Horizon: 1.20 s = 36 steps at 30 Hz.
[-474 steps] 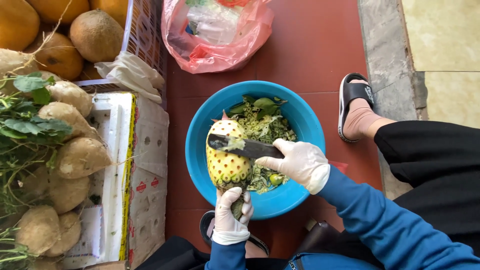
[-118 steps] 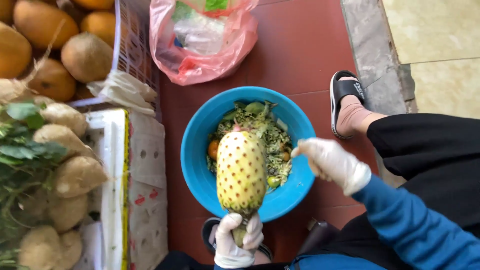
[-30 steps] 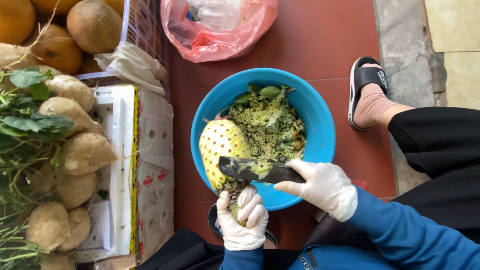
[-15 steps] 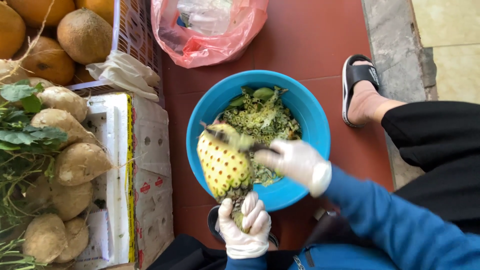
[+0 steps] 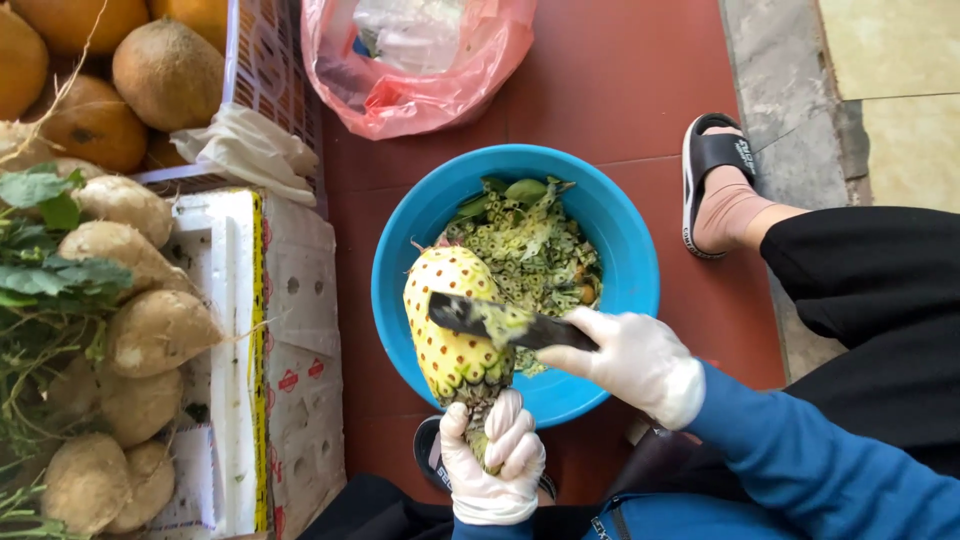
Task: A person uses a knife to carve out the eyes of a pineapple in a spiral pattern while holding it over a bowl.
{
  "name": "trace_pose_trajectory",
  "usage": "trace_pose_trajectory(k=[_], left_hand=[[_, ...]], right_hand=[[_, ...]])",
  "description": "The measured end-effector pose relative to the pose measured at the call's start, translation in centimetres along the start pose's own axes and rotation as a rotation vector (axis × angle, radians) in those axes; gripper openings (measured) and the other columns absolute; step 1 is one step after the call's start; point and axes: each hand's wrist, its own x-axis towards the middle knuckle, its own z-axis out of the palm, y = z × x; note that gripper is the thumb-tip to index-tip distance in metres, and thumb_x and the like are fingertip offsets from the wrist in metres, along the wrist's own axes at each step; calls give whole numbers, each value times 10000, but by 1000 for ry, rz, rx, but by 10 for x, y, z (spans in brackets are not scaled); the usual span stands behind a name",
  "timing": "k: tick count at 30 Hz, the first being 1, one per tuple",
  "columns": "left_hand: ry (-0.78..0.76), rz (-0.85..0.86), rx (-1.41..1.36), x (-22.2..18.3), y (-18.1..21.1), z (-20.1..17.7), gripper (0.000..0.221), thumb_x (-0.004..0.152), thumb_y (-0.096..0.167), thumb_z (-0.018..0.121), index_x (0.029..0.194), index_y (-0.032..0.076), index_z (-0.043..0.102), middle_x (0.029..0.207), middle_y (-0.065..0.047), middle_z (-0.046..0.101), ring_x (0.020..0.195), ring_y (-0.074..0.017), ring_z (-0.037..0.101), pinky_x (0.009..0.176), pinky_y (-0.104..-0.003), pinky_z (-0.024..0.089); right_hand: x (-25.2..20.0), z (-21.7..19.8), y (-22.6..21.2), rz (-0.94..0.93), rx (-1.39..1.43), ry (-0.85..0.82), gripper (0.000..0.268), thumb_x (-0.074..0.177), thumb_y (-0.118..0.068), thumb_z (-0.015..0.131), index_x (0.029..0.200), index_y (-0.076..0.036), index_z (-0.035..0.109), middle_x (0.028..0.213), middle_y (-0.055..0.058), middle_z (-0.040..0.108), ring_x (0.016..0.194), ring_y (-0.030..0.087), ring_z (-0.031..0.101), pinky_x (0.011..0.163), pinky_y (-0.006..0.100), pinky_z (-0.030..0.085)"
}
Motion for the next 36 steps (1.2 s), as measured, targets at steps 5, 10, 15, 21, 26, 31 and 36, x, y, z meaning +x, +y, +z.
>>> trace_pose_trajectory(k=[5, 10, 15, 21, 26, 31, 36], left_hand=[[-9, -8, -15, 0, -1, -2, 322, 906, 291, 636, 742, 55, 492, 652, -25, 472, 474, -79, 413, 432, -220, 326], [-27, -11, 11, -1, 4, -3, 335, 909, 306, 644, 750, 53, 492, 659, -25, 471, 474, -72, 412, 433, -212, 335], [-5, -41, 141, -5, 1, -11, 296, 899, 275, 642, 844, -2, 552, 753, -67, 556, 516, -102, 465, 445, -238, 364], [-14, -139, 83, -1, 1, -4, 329, 876, 319, 660, 786, 25, 541, 659, -26, 509, 493, -81, 437, 464, -215, 352], [-39, -56, 57, 1, 4, -3, 307, 903, 273, 646, 849, -12, 544, 753, -65, 557, 507, -90, 460, 439, -216, 355], [-41, -113, 114, 0, 6, -14, 336, 898, 284, 638, 812, -32, 562, 722, -75, 547, 484, -103, 449, 430, -222, 350], [-37, -160, 138, -2, 0, -23, 351, 882, 334, 623, 804, -1, 553, 693, -66, 535, 504, -100, 476, 448, -214, 348]], right_hand=[[5, -12, -11, 125, 40, -109, 549, 762, -688, 679, 1112, -268, 719, 803, 33, 787, 725, 260, 731, 690, 363, 554], [-1, -17, -5, 216, 62, -163, 637, 754, -698, 649, 1241, -290, 690, 987, -18, 819, 901, 201, 767, 822, 308, 575], [58, -2, 11, -112, 151, -83, 474, 944, -560, 525, 971, -120, 701, 882, 46, 715, 767, 243, 675, 744, 353, 535], [42, -45, 4, 287, 778, -288, 515, 1009, -396, 492, 924, 28, 773, 417, 64, 423, 342, 152, 297, 374, 296, 216], [9, -36, 6, 285, 257, -181, 396, 826, -487, 703, 1068, -183, 781, 776, 23, 725, 683, 188, 642, 646, 300, 507], [24, -41, -12, 264, 115, -139, 484, 790, -579, 694, 1159, -270, 743, 822, 50, 796, 689, 234, 707, 654, 345, 552], [55, -58, -18, 344, 703, -183, 354, 928, -373, 640, 963, -48, 774, 639, 83, 560, 528, 175, 463, 472, 306, 365]])
